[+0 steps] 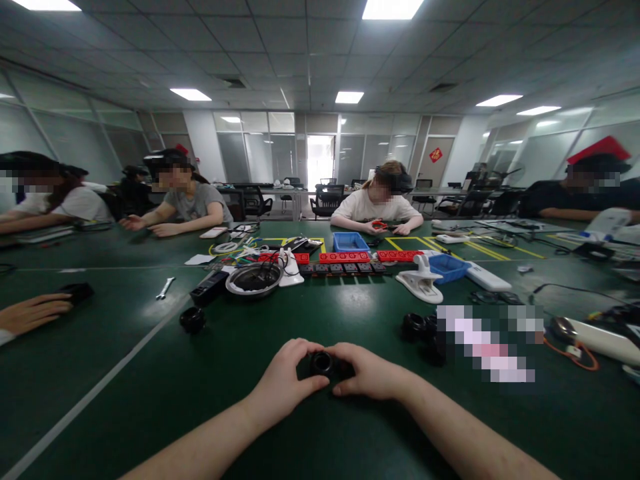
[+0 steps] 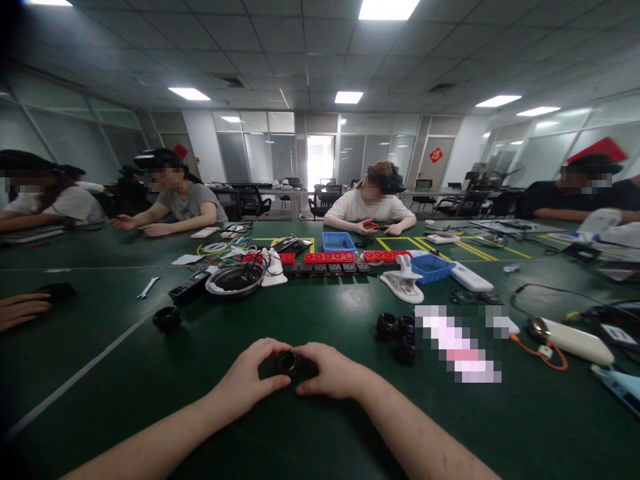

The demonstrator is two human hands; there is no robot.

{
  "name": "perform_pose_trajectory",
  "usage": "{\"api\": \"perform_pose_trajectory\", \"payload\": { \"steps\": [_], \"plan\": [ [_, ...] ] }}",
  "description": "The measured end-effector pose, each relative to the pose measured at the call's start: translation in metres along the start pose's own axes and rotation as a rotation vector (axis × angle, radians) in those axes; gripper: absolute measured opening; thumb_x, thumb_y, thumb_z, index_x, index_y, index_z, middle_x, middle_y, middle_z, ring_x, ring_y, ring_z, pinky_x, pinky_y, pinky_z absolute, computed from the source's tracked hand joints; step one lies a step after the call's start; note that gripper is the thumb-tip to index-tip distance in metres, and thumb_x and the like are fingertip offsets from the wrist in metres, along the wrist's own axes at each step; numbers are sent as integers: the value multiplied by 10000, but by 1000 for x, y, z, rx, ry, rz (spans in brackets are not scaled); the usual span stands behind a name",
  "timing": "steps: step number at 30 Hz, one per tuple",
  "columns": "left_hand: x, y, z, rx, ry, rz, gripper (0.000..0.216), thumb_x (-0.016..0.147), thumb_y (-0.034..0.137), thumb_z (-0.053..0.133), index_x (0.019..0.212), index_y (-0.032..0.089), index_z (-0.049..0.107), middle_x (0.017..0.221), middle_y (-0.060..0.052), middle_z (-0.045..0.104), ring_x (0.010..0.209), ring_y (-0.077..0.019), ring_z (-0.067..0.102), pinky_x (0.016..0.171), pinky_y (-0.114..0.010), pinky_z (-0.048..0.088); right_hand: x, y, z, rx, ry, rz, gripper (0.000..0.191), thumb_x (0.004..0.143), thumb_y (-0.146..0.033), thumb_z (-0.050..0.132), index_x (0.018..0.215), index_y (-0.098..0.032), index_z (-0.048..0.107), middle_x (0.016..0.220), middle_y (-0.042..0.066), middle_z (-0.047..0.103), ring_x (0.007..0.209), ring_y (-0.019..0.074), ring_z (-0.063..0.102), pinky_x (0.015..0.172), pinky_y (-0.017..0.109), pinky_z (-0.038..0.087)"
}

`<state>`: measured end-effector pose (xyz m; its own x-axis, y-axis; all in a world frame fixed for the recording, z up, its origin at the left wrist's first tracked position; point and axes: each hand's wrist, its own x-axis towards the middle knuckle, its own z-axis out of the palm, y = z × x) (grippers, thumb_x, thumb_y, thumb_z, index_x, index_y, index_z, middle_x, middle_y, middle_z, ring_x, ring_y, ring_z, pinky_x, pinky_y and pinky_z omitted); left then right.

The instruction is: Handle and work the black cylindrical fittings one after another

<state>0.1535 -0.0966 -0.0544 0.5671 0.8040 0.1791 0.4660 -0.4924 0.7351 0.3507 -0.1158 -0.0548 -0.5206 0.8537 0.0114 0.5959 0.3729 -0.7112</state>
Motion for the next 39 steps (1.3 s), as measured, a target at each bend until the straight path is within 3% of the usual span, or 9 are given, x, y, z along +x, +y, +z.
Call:
{"api": "perform_pose_trajectory", "payload": {
  "steps": [4,8,13,18,24,29,31,34,39],
  "plan": [
    [4,0,-4,-30,-91,1,369,661,205,679,1021,230,601,918,-12,566,841,-195,525,726,-282,422,4,2,-2,28,-27,19,312,641,-131,692,942,-168,616,851,-10,590,781,161,547,682,239,419],
    [4,0,-4,-62,-114,2,373,659,201,671,1024,233,603,894,-4,555,784,-178,519,676,-261,416,5,5,2,-5,13,65,293,623,-148,718,893,-176,606,809,-33,579,754,137,545,641,204,410],
    [1,1,6,-29,1,-69,339,650,204,680,979,198,595,901,-22,563,833,-207,524,701,-289,414,7,-1,17,-141,138,196,342,567,-324,759,789,-154,562,712,-6,565,643,159,528,536,228,376],
    [0,-4,11,36,120,-47,332,649,223,697,958,178,583,906,-37,562,871,-223,520,768,-320,413,6,-16,25,-289,270,227,337,639,-407,677,814,-141,567,803,81,580,766,245,526,668,337,376],
    [4,-3,-6,1,-82,44,345,687,220,658,1023,228,579,947,-19,563,883,-208,522,718,-278,420,0,-6,7,-163,120,67,633,579,-328,750,1153,-207,513,1003,40,590,877,206,539,733,281,405],
    [5,-1,-13,-60,-195,85,364,699,210,641,1055,242,576,966,-9,556,880,-190,523,738,-268,415,3,5,-1,-83,-7,43,301,639,-202,713,925,-189,619,821,-27,609,754,145,552,647,220,400],
    [4,1,-11,-48,-180,87,359,696,205,639,1049,240,580,950,-9,560,880,-193,523,742,-272,414,4,6,1,-107,7,83,236,637,-221,719,843,-181,611,749,-41,602,680,127,546,587,205,388],
    [2,2,-5,-8,-113,55,346,689,210,649,1029,233,588,927,-15,567,874,-203,527,734,-285,415,6,2,9,-162,57,158,316,589,-296,755,825,-189,574,723,-42,597,637,126,539,534,199,367],
    [0,2,6,114,60,-4,332,687,251,669,1004,194,588,922,-43,577,897,-233,523,784,-328,407,9,-16,26,-325,229,301,438,605,-458,696,861,-145,526,791,85,598,715,240,546,604,314,382]
  ]
}}
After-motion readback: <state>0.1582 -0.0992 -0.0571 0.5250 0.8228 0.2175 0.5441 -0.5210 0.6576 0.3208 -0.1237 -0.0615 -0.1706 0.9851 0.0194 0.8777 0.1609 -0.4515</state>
